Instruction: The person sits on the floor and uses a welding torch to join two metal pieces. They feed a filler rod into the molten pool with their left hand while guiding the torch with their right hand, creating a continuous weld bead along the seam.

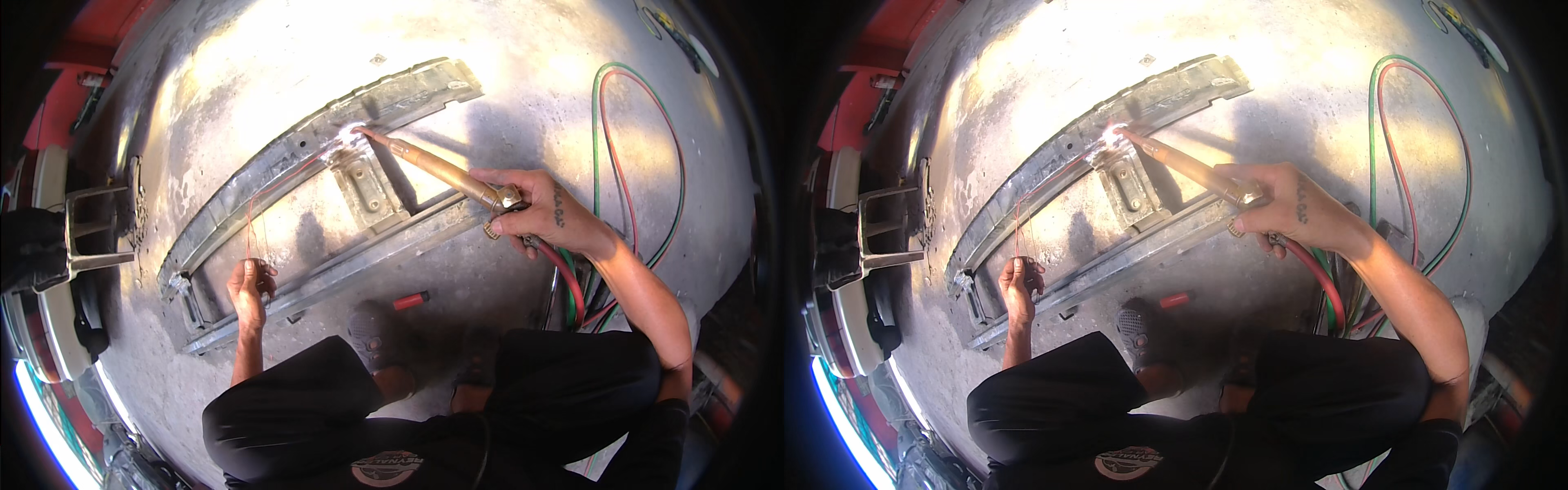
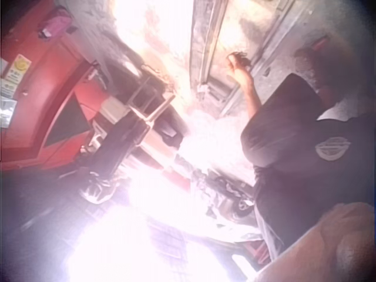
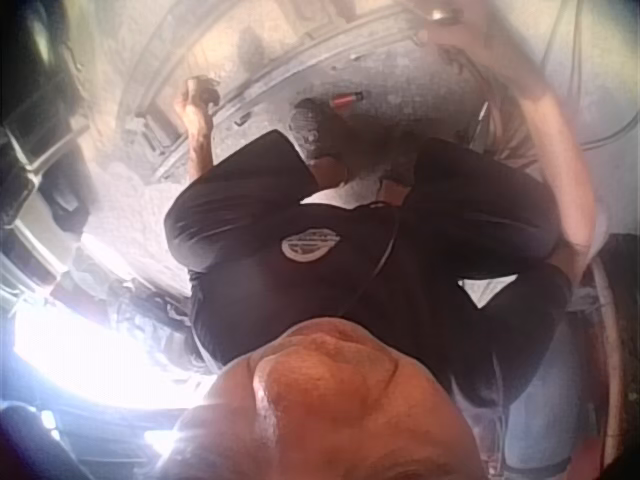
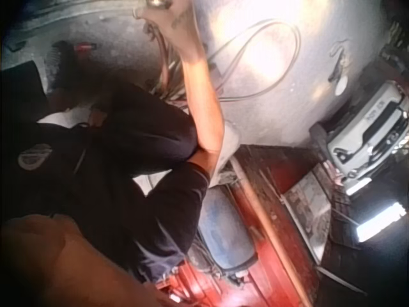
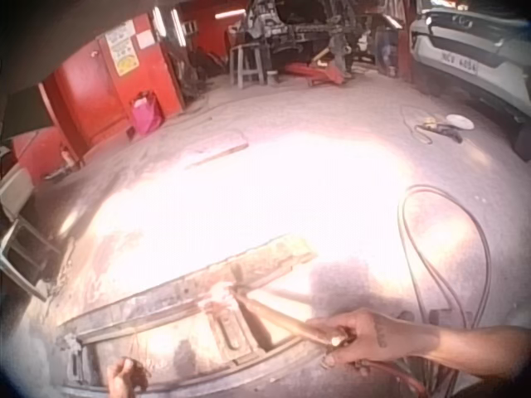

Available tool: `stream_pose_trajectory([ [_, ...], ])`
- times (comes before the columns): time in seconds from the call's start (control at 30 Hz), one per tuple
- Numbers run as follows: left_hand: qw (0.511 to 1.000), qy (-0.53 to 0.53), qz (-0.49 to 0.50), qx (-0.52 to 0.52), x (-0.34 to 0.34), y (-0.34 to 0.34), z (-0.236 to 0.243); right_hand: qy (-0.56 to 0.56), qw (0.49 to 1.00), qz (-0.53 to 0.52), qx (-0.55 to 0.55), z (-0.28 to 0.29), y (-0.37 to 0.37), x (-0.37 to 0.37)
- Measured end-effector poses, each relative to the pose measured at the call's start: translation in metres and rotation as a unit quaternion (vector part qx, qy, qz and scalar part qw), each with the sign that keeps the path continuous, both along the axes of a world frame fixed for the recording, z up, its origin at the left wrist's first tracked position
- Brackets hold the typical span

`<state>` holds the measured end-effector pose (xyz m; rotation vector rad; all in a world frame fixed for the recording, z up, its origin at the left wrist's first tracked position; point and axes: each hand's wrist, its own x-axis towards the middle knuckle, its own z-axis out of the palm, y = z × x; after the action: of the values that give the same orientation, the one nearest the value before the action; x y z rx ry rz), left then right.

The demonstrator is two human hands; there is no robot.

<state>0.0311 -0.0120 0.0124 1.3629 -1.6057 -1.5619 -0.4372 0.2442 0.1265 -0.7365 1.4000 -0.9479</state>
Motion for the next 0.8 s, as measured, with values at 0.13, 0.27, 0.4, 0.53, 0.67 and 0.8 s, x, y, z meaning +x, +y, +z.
stream_pose_trajectory([
  [0.13,0.999,0.002,0.009,0.040,0.0029,0.0008,-0.0032,-0.002,1.000,0.002,-0.004,-0.0003,-0.0007,-0.0003],
  [0.27,0.998,-0.006,0.024,0.066,-0.0022,0.0034,0.0007,-0.006,1.000,0.006,0.004,-0.0016,-0.0006,-0.0012],
  [0.4,0.997,-0.006,0.026,0.074,0.0002,0.0022,-0.0013,-0.006,1.000,0.010,0.007,-0.0018,-0.0011,-0.0013],
  [0.53,0.996,-0.004,0.027,0.082,0.0015,0.0012,-0.0039,-0.005,1.000,0.006,0.002,-0.0029,-0.0004,-0.0009],
  [0.67,0.996,-0.004,0.027,0.087,0.0013,0.0008,-0.0034,0.003,1.000,0.003,-0.001,0.0005,-0.0014,0.0005],
  [0.8,0.996,-0.004,0.023,0.091,0.0067,-0.0021,-0.0078,0.009,1.000,0.004,-0.003,-0.0023,-0.0013,0.0010],
])
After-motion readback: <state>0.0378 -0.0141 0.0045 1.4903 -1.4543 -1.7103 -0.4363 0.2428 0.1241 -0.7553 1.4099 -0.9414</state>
